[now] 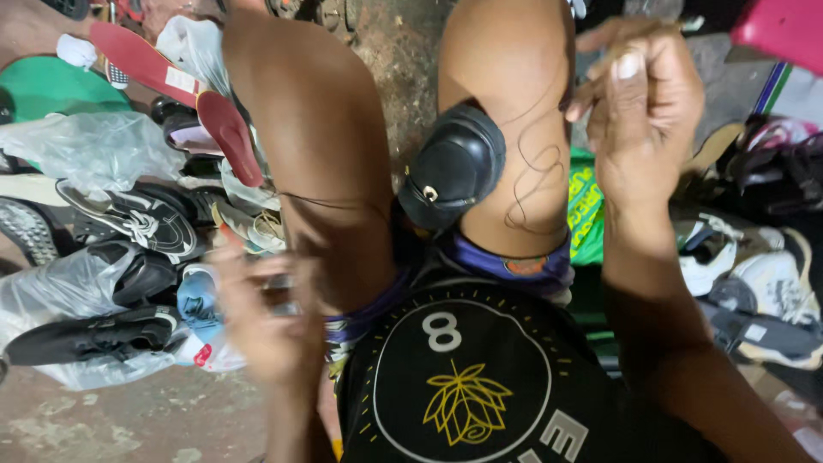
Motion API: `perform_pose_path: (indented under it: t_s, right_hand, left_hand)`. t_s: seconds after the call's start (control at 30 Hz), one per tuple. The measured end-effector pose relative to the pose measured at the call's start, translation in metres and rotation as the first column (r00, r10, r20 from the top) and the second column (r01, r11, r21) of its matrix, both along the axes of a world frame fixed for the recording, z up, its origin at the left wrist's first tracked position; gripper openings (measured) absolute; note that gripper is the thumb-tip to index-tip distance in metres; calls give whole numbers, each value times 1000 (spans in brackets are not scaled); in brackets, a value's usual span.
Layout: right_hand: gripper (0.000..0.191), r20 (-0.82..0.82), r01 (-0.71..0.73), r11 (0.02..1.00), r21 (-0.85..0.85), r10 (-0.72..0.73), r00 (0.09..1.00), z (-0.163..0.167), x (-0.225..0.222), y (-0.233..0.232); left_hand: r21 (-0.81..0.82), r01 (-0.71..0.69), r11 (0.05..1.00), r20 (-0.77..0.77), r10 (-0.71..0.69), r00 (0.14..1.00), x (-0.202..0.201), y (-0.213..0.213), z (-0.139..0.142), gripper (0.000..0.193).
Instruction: The person sits on the floor with a black loafer on their lap and hand-stitches the shoe upper with a needle and thread. They pull the thread through the shoe edge, tension the thread, and continue stitching along the seam throughout the clip.
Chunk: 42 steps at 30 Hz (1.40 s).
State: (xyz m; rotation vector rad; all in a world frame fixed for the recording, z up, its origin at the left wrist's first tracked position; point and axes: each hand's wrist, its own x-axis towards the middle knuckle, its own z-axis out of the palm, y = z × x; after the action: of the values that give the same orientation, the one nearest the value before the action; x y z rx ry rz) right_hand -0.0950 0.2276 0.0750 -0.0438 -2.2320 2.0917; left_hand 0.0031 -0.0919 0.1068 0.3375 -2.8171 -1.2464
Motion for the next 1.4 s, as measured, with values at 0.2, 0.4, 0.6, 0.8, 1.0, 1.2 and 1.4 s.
perform_pose_path:
  t_s: [0.2, 0.4, 0.6, 0.8, 1.0, 1.2, 1.4]
  right_hand:
    - [19, -113, -227, 912, 342, 280, 953, 14, 11, -14]
    - [11, -181, -201, 839, 506, 331, 926, 13, 19, -15]
    - [16, -165, -190, 885, 425, 282, 945, 18, 26, -5]
    - [24, 87, -111, 974, 199, 95, 992, 32, 38, 18]
    - [24, 96, -114, 943, 311, 88, 991, 42, 61, 43]
    - [20, 44, -142, 883, 447, 137, 990, 49, 66, 34]
    - [24, 69, -154, 828, 539, 139, 988, 55, 59, 19]
  left_hand:
    - [221, 90, 971, 169, -129, 977, 3, 49, 6, 75]
    - [644, 33, 765, 344, -328, 880, -2, 87, -9, 94]
    - [964, 56, 261, 22, -287, 958, -16, 109, -52, 93]
    - [994, 103, 22, -82, -455, 887, -60, 97, -48, 98]
    - [999, -11, -39, -15, -608, 794, -104, 83, -41, 96]
    - [1000, -14, -21, -3, -651, 759, -117, 91, -48, 91]
    - [1000, -13, -24, -5, -627, 779, -114, 87, -52, 86]
